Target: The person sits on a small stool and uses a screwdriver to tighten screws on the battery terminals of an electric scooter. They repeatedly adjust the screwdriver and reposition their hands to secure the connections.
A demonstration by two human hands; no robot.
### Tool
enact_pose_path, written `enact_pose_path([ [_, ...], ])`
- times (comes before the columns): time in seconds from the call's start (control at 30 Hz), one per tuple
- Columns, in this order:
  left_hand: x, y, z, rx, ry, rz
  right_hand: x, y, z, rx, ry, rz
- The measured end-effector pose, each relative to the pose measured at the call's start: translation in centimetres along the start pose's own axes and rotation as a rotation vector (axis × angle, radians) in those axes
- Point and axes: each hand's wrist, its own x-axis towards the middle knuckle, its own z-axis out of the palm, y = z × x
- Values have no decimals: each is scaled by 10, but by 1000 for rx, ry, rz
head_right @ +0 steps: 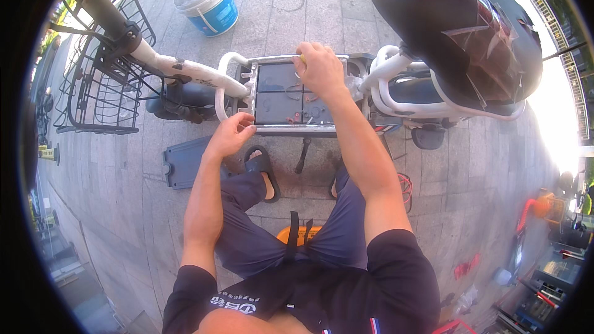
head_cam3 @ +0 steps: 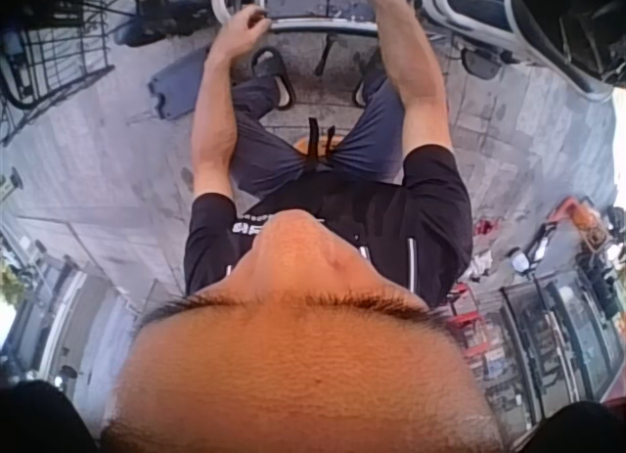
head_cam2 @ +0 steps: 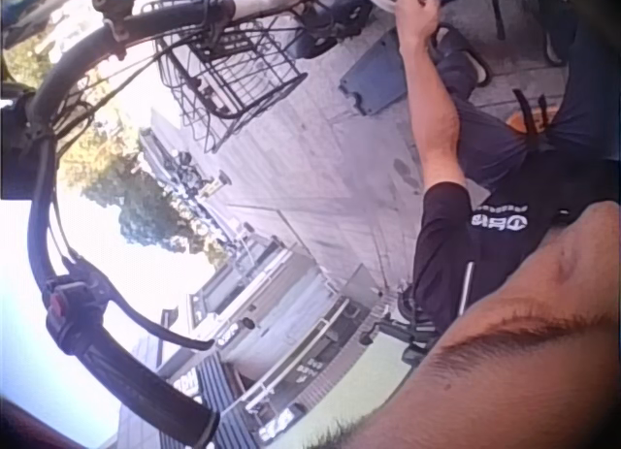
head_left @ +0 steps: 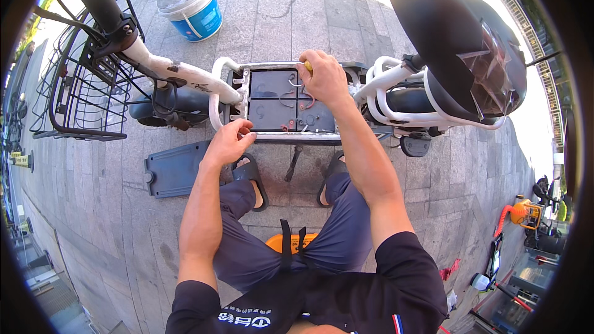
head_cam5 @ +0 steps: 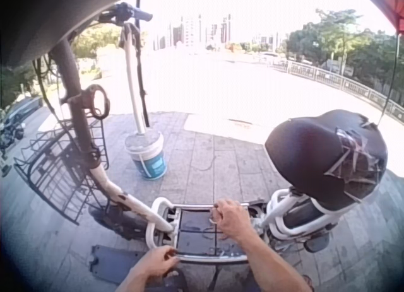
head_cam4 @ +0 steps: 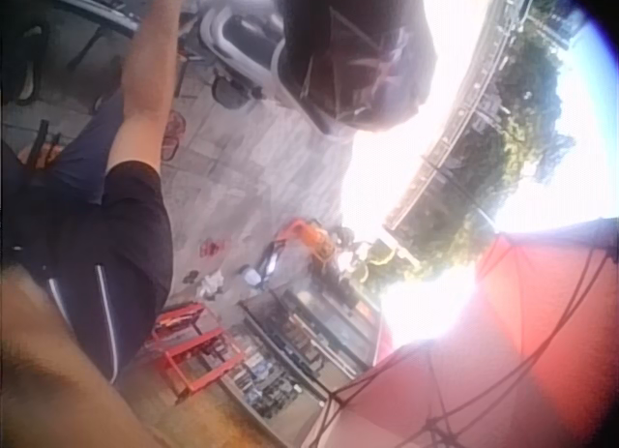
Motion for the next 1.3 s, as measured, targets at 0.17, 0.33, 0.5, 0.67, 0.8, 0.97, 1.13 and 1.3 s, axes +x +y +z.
enact_pose_path([
  [0.17,-1,-1,0,-1,-8,-3,1,-2,3,95,49,-110],
  [0.33,-1,-1,0,-8,-5,0,2,-4,-2,31,-35,86],
  [0.5,-2,1,-1,8,-1,-12,1,-4,-2,-24,8,-93],
  [0.67,-2,2,-1,8,-8,3,2,-1,2,23,15,101],
  [0.8,-3,1,-1,20,-4,11,2,1,2,22,23,-92],
  [0.97,-2,2,1,6,-9,4,2,0,-2,57,-16,129],
  [1.13,7,7,14,-52,54,40,-2,-1,-6,-14,20,-25],
  [1.3,71,16,47,-21,35,99,-2,-1,-8,53,26,-16],
])
